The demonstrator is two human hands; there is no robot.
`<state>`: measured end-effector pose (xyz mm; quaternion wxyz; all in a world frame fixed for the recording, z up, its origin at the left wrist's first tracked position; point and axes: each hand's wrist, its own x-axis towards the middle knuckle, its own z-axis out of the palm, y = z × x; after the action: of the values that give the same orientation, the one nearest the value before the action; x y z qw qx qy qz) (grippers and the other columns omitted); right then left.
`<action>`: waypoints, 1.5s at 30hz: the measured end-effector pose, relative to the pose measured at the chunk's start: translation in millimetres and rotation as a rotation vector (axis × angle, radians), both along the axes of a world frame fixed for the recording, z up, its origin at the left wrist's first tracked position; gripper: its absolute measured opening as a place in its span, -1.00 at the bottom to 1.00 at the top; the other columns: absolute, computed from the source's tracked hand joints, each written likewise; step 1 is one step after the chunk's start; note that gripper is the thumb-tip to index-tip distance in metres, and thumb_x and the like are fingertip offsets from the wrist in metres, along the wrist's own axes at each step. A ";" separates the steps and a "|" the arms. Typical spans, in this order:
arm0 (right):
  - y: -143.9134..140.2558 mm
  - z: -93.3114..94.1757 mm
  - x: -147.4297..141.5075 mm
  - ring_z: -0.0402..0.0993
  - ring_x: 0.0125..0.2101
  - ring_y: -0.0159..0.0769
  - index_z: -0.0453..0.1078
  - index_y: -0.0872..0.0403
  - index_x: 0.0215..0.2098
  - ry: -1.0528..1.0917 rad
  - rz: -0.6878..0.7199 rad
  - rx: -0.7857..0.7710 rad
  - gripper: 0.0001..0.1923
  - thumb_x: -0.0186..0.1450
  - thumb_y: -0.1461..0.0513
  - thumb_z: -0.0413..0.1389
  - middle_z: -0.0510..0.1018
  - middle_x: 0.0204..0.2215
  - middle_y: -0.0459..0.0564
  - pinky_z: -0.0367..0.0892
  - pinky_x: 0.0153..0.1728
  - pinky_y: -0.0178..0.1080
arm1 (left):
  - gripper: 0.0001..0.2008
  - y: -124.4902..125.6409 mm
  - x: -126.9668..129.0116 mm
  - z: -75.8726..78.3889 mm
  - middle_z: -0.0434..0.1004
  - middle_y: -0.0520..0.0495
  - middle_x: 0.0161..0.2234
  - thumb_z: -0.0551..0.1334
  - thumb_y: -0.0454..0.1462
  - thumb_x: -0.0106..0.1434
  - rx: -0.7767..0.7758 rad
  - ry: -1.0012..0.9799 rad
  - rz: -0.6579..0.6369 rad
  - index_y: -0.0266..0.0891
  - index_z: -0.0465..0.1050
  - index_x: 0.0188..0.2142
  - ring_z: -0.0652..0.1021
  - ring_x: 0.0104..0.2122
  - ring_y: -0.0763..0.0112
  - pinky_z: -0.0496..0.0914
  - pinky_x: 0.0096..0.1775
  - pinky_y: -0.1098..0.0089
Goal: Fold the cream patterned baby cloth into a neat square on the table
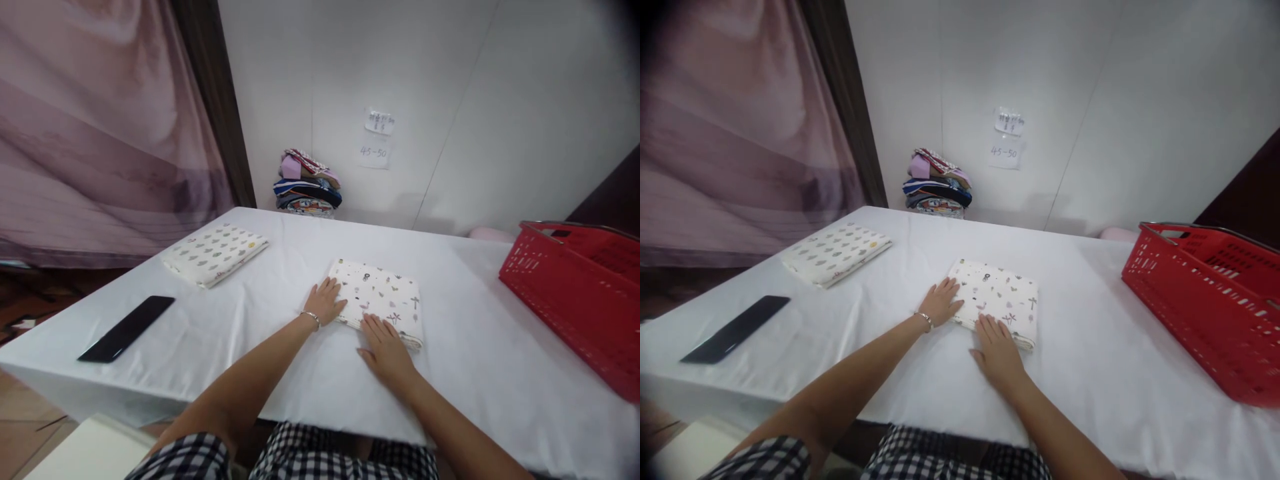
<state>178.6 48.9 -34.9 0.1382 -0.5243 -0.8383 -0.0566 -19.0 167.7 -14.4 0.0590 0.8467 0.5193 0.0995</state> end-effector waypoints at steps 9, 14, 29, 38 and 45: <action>-19.4 -0.5 20.5 0.03 0.17 -0.12 0.15 0.15 0.16 -0.019 -0.101 0.085 -0.50 0.32 0.11 -0.11 0.19 0.16 0.10 0.00 0.11 -0.02 | -0.41 16.9 12.9 20.8 -0.09 -0.11 0.26 -0.05 0.07 0.19 -0.166 0.061 0.041 -0.14 0.14 0.14 -0.07 0.24 0.11 -0.05 0.13 -0.07; -23.5 -0.8 20.4 0.00 0.18 -0.14 0.15 0.17 0.16 -0.022 -0.096 0.064 -0.51 0.31 0.13 -0.10 0.16 0.18 0.10 -0.02 0.13 -0.04 | -0.31 22.2 17.0 12.6 -0.22 -0.05 0.29 -0.17 0.12 0.20 -0.110 0.048 0.071 -0.16 0.00 0.22 -0.13 0.25 0.13 -0.07 0.15 -0.02; -8.1 20.3 24.4 -0.03 0.19 -0.13 0.10 0.13 0.19 0.020 -0.228 -0.130 -0.48 0.30 0.12 -0.10 0.12 0.19 0.08 -0.07 0.14 -0.01 | -0.28 23.7 13.9 4.2 -0.33 0.04 0.30 -0.22 0.15 0.19 -0.139 0.064 0.077 -0.14 -0.08 0.24 -0.17 0.25 0.18 -0.06 0.16 -0.01; -27.8 19.7 67.8 0.35 -0.04 -0.23 0.38 0.06 -0.06 0.338 -0.238 -0.002 -0.65 0.34 0.18 -0.16 0.46 -0.07 0.02 0.24 -0.02 -0.12 | -0.55 2.1 11.0 13.9 0.12 -0.04 0.20 -0.11 -0.04 0.30 0.222 -0.091 -0.101 -0.11 0.28 0.06 0.01 0.22 0.21 -0.15 0.18 0.02; -16.1 26.4 63.7 0.36 -0.18 -0.23 0.46 0.04 -0.20 0.359 -0.270 -0.011 -0.72 0.31 0.22 -0.09 0.51 -0.22 0.00 0.26 -0.16 -0.17 | -0.65 -18.0 15.8 13.2 0.39 -0.09 0.02 0.01 -0.11 0.28 0.186 -0.188 -0.475 -0.14 0.38 -0.03 0.36 0.01 0.31 0.23 0.03 0.22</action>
<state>242.2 32.8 -8.5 0.2734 -0.6343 -0.7228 0.0240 -3.2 149.7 -1.2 0.0506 0.9338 0.2868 0.2081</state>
